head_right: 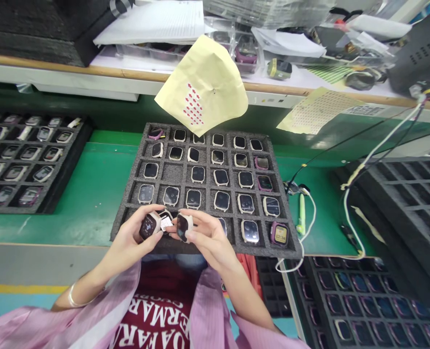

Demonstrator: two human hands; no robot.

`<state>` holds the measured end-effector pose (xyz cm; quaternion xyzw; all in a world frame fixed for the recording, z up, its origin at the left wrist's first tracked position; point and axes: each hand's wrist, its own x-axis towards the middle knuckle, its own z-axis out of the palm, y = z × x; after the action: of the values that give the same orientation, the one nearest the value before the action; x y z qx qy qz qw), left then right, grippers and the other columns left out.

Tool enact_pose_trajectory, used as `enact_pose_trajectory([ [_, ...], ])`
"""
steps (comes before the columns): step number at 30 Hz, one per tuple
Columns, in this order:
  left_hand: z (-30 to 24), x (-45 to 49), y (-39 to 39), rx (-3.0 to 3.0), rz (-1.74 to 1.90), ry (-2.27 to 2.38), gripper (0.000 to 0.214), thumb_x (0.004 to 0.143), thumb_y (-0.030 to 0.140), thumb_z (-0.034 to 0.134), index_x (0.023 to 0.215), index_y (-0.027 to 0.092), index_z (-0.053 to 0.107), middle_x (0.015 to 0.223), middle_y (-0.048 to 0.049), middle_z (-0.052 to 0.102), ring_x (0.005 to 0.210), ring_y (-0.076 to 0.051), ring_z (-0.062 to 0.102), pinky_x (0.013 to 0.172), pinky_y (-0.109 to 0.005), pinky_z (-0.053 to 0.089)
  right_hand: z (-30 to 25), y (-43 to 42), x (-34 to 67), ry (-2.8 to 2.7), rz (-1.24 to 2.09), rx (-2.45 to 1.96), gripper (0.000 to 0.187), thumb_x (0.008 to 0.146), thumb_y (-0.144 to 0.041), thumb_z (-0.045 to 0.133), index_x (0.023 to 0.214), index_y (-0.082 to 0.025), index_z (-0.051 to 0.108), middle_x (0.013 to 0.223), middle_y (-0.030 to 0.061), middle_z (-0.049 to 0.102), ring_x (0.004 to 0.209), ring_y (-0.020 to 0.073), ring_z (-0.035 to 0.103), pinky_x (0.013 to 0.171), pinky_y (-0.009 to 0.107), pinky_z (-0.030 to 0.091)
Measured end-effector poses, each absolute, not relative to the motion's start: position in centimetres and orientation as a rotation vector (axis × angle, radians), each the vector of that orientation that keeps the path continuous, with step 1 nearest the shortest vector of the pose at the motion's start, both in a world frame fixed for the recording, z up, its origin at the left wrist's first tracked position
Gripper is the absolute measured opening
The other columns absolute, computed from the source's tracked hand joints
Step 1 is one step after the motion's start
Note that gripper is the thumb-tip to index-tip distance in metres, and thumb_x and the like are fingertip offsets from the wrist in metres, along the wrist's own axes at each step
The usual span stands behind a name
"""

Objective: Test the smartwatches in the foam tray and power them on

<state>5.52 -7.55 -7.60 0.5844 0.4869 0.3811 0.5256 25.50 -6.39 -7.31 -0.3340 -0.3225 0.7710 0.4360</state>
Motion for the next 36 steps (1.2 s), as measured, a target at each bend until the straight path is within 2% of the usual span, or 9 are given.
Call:
enact_pose_trajectory([
  [3,-7.7,5.6,-7.5,1.418,0.927,1.171,0.042,0.085,0.017,0.058,0.125,0.024,0.05,0.107,-0.0034,0.064,0.096,-0.019,0.061,0.078,-0.026,0.049,-7.4,-6.4,25.5,-0.804,1.915,-0.801,0.035,0.074,-0.026,0.08,0.108,-0.025,0.071,0.099,0.0064,0.076,0.089,0.0251,0.074,0.093,0.049,0.053],
  [8,-7.7,5.6,-7.1,1.505,0.904,1.157,0.027,0.083,0.012,0.055,0.109,0.021,0.056,0.109,-0.0042,0.064,0.102,-0.019,0.06,0.089,-0.029,0.046,-7.6,-6.4,25.5,-0.84,1.873,-0.839,0.034,0.073,-0.026,0.08,0.105,-0.024,0.071,0.093,0.0062,0.076,0.085,0.0248,0.075,0.087,0.044,0.057],
  [13,-7.5,5.5,-7.0,1.519,0.903,1.165,0.025,0.084,0.012,0.054,0.107,0.02,0.055,0.103,-0.0036,0.063,0.092,-0.017,0.06,0.081,-0.026,0.047,-7.4,-6.4,25.5,-0.876,1.83,-0.888,0.037,0.073,-0.028,0.08,0.108,-0.023,0.069,0.095,0.0084,0.076,0.086,0.0261,0.074,0.089,0.047,0.055],
  [19,-7.0,5.5,-7.0,1.54,0.903,1.127,0.018,0.082,0.009,0.052,0.095,0.021,0.055,0.091,-0.0015,0.061,0.083,-0.016,0.057,0.078,-0.026,0.045,-7.1,-6.2,25.5,-0.9,1.809,-0.875,0.034,0.073,-0.025,0.08,0.105,-0.024,0.071,0.095,0.0078,0.076,0.087,0.0265,0.074,0.089,0.047,0.055],
  [27,-7.2,4.9,-7.9,1.542,1.038,1.058,0.018,0.081,0.014,0.057,0.098,0.021,0.055,0.081,-0.0008,0.055,0.071,-0.015,0.05,0.065,-0.026,0.039,-6.6,-6.8,25.6,-0.918,1.797,-0.866,0.033,0.074,-0.028,0.079,0.106,-0.026,0.071,0.098,0.0075,0.075,0.089,0.0272,0.074,0.089,0.049,0.055],
  [36,-7.0,5.0,-7.4,1.542,0.974,1.083,0.017,0.083,0.012,0.052,0.097,0.021,0.056,0.088,-0.002,0.058,0.081,-0.017,0.055,0.075,-0.027,0.042,-7.0,-6.7,25.4,-0.938,1.826,-0.867,0.035,0.075,-0.026,0.078,0.109,-0.025,0.07,0.094,0.0081,0.077,0.088,0.026,0.074,0.091,0.047,0.055],
])
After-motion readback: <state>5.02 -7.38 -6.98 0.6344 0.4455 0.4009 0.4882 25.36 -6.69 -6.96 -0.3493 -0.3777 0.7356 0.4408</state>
